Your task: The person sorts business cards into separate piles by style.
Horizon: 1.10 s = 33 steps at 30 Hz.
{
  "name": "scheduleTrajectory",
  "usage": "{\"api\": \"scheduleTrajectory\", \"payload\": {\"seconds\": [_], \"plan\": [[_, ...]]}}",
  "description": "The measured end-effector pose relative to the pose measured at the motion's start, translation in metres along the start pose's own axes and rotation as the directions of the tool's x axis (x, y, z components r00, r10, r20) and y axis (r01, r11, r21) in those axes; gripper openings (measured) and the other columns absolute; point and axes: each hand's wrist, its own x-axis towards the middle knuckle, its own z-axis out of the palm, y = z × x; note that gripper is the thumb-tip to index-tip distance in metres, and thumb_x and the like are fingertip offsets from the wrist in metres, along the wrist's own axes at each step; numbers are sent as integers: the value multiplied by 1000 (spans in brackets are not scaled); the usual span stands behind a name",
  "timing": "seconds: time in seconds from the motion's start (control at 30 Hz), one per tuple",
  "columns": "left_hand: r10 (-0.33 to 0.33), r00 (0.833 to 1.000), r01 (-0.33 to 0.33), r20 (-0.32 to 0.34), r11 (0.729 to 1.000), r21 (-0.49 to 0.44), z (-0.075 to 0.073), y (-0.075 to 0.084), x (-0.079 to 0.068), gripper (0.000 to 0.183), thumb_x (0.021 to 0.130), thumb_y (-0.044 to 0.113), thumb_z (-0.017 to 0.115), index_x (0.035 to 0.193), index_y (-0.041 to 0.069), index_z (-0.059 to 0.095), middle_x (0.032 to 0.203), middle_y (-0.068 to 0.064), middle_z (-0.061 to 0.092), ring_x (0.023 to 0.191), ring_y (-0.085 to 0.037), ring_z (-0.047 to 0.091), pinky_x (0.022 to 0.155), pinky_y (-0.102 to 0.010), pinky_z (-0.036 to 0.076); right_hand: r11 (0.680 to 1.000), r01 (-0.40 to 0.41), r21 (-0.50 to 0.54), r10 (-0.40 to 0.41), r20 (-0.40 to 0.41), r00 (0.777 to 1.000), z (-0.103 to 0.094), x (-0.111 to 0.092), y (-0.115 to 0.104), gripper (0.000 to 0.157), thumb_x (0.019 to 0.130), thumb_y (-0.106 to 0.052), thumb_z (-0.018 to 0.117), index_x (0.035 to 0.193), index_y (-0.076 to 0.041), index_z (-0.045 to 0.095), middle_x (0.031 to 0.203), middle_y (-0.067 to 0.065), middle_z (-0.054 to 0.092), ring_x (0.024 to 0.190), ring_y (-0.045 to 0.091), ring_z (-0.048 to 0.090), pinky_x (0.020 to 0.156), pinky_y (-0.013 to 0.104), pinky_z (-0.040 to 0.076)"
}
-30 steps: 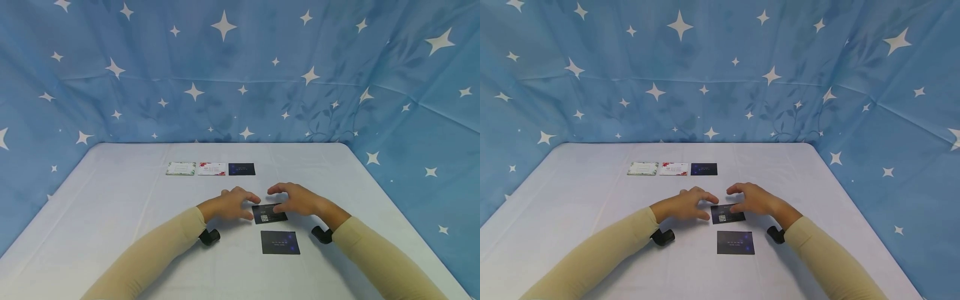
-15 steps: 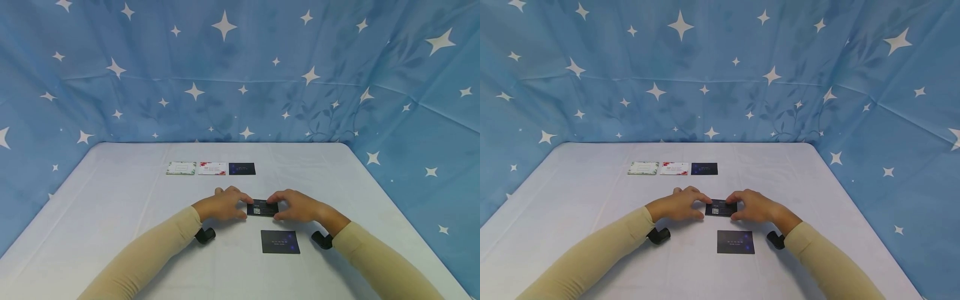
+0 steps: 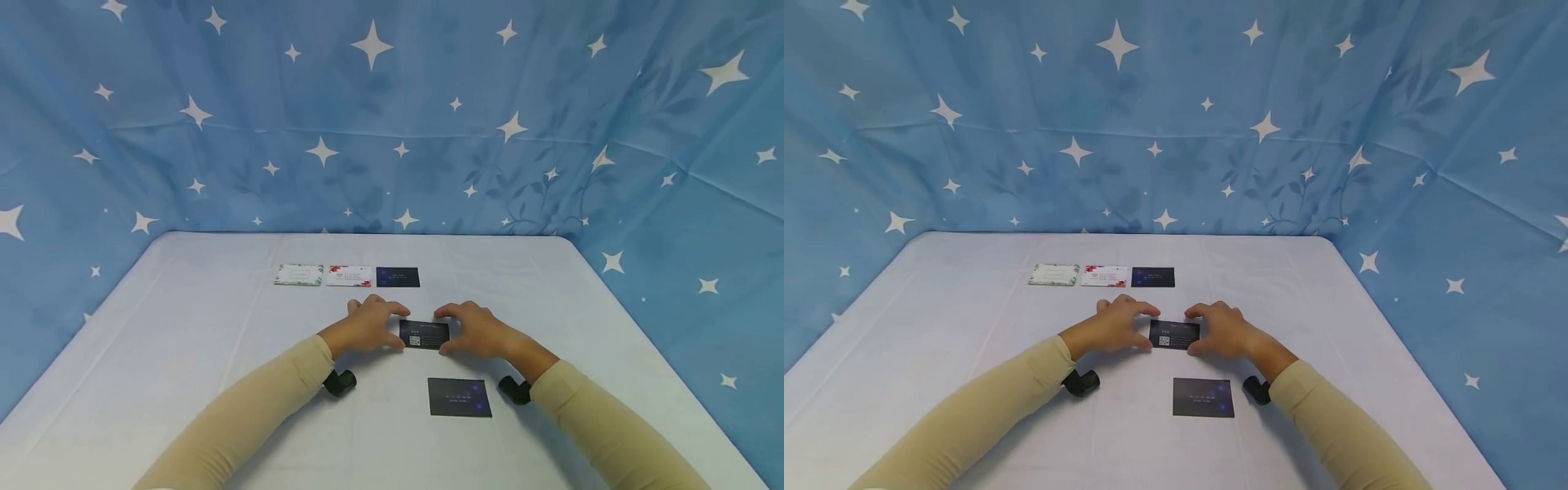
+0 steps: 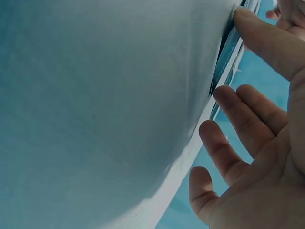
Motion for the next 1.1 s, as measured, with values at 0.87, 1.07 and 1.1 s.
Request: {"api": "scheduleTrajectory", "payload": {"seconds": [0.87, 1.07, 1.1], "plan": [[-28, 994, 28, -104, 1000, -1, -31, -28, 28, 50, 90, 27, 76, 138, 22, 60, 132, -2, 57, 128, -24, 39, 96, -50, 23, 999, 37, 34, -32, -133, 991, -20, 43, -11, 53, 88, -23, 77, 136, -6, 59, 131, 14, 57, 124, 35, 50, 101, 52, 41], [-77, 989, 76, -124, 997, -6, -45, -40, 45, 51, 94, 24, 72, 143, 21, 56, 135, -3, 56, 130, -25, 37, 101, -53, 20, 992, -9, 123, 29, -164, 986, -19, 76, -9, 57, 90, -22, 74, 142, -8, 54, 139, 13, 55, 129, 35, 46, 104, 50, 38], [-81, 989, 82, -124, 997, 3, -47, -40, 47, 51, 94, 24, 72, 143, 21, 56, 135, -3, 56, 131, -25, 37, 101, -53, 19, 991, -13, 132, 35, -166, 986, -18, 79, -7, 57, 91, -21, 74, 142, -7, 54, 140, 13, 54, 130, 35, 46, 105, 50, 38]]}}
